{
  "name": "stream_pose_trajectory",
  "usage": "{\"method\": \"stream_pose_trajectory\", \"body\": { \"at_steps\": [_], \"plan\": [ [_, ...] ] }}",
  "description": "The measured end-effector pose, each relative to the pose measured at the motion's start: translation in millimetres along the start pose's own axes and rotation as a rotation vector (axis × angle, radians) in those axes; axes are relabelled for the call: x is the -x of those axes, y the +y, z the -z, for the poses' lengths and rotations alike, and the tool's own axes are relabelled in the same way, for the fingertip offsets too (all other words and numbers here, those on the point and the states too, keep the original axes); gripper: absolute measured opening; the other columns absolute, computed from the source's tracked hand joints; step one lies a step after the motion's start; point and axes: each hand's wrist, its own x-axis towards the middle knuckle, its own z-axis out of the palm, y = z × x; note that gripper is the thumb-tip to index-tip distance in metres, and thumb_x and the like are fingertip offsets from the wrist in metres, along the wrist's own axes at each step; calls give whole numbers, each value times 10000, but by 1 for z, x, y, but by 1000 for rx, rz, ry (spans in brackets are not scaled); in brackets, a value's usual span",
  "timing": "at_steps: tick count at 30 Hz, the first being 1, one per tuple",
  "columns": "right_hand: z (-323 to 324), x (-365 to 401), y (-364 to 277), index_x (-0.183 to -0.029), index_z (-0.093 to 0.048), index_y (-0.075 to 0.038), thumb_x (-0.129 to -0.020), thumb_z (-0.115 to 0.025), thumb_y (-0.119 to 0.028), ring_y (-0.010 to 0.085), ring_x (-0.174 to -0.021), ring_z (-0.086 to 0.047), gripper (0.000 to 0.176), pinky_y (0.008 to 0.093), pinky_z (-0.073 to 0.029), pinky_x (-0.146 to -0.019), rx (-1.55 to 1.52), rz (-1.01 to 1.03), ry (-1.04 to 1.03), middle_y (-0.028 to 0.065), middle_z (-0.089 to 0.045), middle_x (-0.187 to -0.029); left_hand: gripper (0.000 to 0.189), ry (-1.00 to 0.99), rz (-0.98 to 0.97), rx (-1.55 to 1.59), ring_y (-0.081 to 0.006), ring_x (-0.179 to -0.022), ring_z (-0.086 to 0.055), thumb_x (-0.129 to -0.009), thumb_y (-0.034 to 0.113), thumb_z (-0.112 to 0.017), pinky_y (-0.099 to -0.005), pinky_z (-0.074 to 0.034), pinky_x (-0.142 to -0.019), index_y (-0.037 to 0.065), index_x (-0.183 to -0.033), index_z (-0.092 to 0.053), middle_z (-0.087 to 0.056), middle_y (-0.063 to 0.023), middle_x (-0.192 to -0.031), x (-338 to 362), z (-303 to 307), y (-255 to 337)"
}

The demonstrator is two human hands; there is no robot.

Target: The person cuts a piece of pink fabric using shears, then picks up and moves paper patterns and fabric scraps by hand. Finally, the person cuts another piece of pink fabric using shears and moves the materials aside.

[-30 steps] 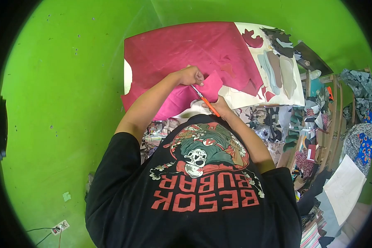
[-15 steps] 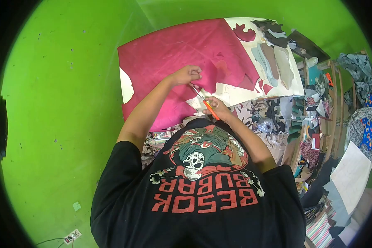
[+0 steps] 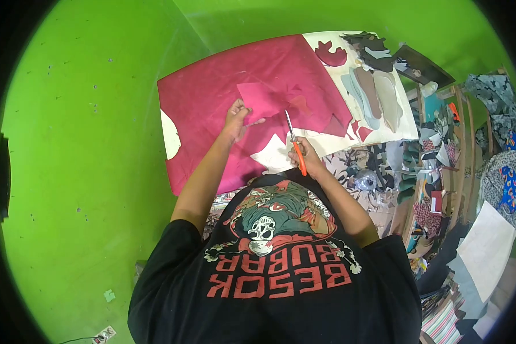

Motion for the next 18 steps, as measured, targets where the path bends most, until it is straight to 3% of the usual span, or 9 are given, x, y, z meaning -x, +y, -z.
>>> {"method": "stream_pose_trajectory", "body": {
  "at_steps": [2,7,9,13,15,16,18],
  "plan": [
    [-9,-10,-21,-1317,-459,-61,-928,-744,-144,75,-614,-543,489,228,-443,-541,-75,-9,-44,12,-561,-835,179,-21,-14,-29,-213,-985,-690,-930,-47,-516,-537,-632,-871,109,-1013,-540,-652,-37,-1041,-5,7,-17],
    [-16,-33,-66,-1275,-496,-83,-924,-762,-198,44,-622,-467,455,211,-340,-524,26,-19,-107,-33,-519,-826,249,47,-32,12,-228,-979,-698,-900,-75,-583,-528,-617,-916,19,-1121,-518,-670,-86,-1111,-3,5,-32],
    [-14,-39,-78,-1280,-493,-85,-926,-759,-198,43,-617,-454,457,211,-343,-526,70,-14,-116,-33,-524,-828,216,68,-25,-144,-231,-939,-708,-909,-41,-639,-503,-611,-932,-33,-1110,-558,-690,-105,-1066,-11,21,-43],
    [2,-56,-87,-1305,-480,-93,-940,-738,-193,51,-637,-487,458,208,-366,-535,50,-36,-193,-21,-556,-864,163,106,-36,-165,-243,-937,-717,-933,10,-675,-483,-607,-944,-39,-1076,-616,-705,-117,-1041,9,-23,-5],
    [8,-61,-86,-1321,-472,-92,-951,-721,-198,59,-660,-509,458,212,-387,-550,17,-26,-223,-6,-566,-903,219,163,-35,23,-227,-926,-720,-921,20,-718,-358,-621,-840,-52,-1112,-637,-724,-138,-1031,3,-28,-6],
    [11,-65,-88,-1336,-463,-92,-963,-705,-202,67,-683,-530,459,215,-408,-565,-16,0,-239,9,-575,-942,219,175,-40,30,-227,-926,-720,-921,20,-718,-358,-621,-840,-52,-1112,-637,-724,-138,-1031,1,-33,-4],
    [17,-66,-92,-1355,-442,-91,-969,-695,-217,79,-730,-545,479,226,-432,-605,-24,-20,-281,19,-570,-982,113,186,-60,84,-218,-929,-707,-960,39,-670,-473,-628,-889,-20,-1055,-654,-704,-104,-1046,-4,-41,2]
  ]
}}
